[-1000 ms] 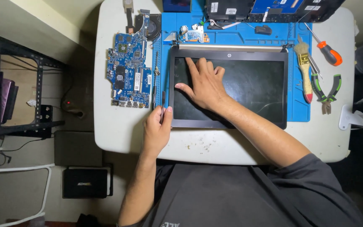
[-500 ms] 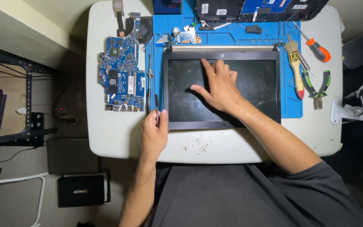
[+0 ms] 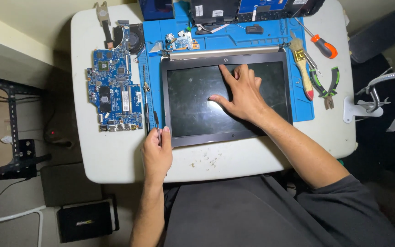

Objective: Disassembling a laptop by removing the motherboard and prying off the screen bezel.

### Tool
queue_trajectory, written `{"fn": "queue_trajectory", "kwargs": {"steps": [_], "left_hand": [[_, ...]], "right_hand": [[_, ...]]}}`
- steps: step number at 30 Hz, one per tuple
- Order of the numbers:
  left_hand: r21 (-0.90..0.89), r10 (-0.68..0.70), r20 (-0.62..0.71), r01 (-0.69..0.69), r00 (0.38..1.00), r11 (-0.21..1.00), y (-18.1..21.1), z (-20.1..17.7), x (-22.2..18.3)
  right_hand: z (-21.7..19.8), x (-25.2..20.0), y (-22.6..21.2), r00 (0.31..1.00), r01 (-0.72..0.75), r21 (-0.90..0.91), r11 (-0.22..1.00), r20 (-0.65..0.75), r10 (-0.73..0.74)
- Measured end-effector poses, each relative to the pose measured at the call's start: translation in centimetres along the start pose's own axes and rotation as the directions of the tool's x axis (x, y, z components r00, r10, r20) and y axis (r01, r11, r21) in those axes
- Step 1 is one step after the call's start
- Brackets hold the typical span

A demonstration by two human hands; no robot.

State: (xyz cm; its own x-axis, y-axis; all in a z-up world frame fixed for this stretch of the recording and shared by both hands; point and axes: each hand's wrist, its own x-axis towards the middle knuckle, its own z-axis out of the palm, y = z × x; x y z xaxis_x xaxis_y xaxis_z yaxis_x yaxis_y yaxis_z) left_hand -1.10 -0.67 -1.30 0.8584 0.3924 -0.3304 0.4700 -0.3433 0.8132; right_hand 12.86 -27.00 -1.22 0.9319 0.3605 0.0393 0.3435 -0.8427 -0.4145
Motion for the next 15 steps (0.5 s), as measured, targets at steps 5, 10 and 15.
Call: {"fn": "queue_trajectory", "kwargs": {"steps": [5,10,15], "left_hand": [[0.012,0.019,-0.01,-0.019,1.0,1.0,0.1,0.1,0.0],[-0.001,0.035,-0.021,-0.035,0.999,0.999,0.0,0.1,0.0],[0.028,0.04,-0.03,-0.04,0.999,0.999,0.1,0.0,0.0]], "right_hand": [[0.0,0.0,0.5,0.999,-0.022,0.036,0.999,-0.028,0.023],[-0.4,-0.2,0.6,0.996,-0.047,0.089,0.995,-0.066,0.053],[-1.7,-1.2,0.4,0.99,-0.136,0.013,0.991,-0.023,0.136]]}}
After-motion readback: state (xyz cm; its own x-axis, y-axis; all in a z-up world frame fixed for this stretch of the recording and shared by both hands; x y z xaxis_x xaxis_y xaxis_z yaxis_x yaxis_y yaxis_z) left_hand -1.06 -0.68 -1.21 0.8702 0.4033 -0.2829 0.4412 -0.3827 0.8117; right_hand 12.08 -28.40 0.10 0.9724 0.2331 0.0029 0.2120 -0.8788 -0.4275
